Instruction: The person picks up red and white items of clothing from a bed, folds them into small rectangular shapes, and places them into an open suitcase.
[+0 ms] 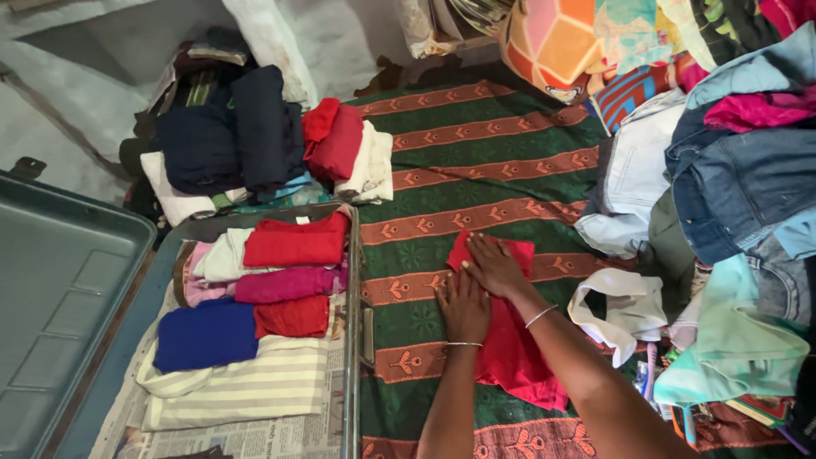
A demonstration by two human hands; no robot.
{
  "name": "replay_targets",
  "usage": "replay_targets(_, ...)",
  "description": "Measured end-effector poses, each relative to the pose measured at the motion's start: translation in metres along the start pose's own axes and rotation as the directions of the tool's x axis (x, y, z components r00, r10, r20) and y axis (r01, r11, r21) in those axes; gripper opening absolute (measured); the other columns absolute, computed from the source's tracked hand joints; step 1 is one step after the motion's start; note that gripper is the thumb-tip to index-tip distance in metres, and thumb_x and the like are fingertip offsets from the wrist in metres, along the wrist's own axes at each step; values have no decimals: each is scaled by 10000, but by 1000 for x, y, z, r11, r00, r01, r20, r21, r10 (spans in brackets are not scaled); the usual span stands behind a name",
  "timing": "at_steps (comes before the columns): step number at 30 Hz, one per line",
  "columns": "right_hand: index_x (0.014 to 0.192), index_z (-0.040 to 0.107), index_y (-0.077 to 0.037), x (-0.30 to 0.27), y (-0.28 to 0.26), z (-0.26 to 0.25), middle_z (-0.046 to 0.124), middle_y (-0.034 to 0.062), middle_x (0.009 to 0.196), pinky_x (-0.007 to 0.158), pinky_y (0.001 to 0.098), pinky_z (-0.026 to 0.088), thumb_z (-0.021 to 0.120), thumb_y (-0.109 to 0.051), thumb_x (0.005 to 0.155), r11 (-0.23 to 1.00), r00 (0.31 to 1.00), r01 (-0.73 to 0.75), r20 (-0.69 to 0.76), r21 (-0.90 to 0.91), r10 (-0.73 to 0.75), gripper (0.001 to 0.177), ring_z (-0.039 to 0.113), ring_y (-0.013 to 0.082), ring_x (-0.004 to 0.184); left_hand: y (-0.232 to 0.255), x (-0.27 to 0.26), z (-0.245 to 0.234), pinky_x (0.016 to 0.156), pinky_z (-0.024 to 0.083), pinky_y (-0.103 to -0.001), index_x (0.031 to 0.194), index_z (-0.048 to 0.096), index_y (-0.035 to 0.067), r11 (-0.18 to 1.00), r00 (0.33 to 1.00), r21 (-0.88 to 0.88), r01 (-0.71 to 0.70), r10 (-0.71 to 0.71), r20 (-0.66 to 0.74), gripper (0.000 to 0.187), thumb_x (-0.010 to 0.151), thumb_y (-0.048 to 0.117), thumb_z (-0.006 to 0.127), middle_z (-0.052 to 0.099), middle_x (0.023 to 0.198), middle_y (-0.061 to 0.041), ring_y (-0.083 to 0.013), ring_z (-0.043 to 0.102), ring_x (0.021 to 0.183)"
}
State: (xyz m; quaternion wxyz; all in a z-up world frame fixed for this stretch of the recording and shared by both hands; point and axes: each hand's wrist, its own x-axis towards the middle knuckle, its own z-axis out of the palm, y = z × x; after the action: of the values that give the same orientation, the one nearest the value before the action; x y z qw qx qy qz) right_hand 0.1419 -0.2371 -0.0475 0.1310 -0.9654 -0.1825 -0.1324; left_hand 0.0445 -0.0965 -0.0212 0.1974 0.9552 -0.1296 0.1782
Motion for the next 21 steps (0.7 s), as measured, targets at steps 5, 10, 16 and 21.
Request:
replay_targets(5,1548,352,-24,-5,-6,0,284,152,1657,1230,546,127,423,-579,1004,981,983,-183,-43,-72,180,781,197,294,1556,-3,-1,10,1194,141,-661,1505,484,94,1000,1000,20,5,-5,5,633,945,366,597,378,1609,-134,-423,286,1491)
replay_targets(10,1544,341,30,-31,1,0,273,186,1649,1226,570,99,471,-643,937,929,929,-349,-176,-127,325,915,169,293,1557,-8,-2,31,1172,106,-693,1479,512,132,999,1000,37,15,-16,12,594,957,410,563,361,1612,-132,-408,251,1496)
replay_targets(16,1545,349,22,-64,9,-19,269,196,1657,1225,612,131,444,-640,979,876,889,-452,-169,-168,426,876,174,339,1563,-26,10,42,1197,150,-653,1444,541,147,995,995,-84,49,-41,94,583,925,403,612,416,1578,-129,-398,285,1489)
replay_targets(21,1537,354,27,-88,-8,-49,247,223,1650,1172,622,180,434,-537,1018,895,888,-444,-153,-49,433,770,178,387,1537,-25,4,10,1217,229,-608,1403,600,102,980,985,-200,-8,-27,-173,514,918,269,635,529,1522,-172,-416,375,1485)
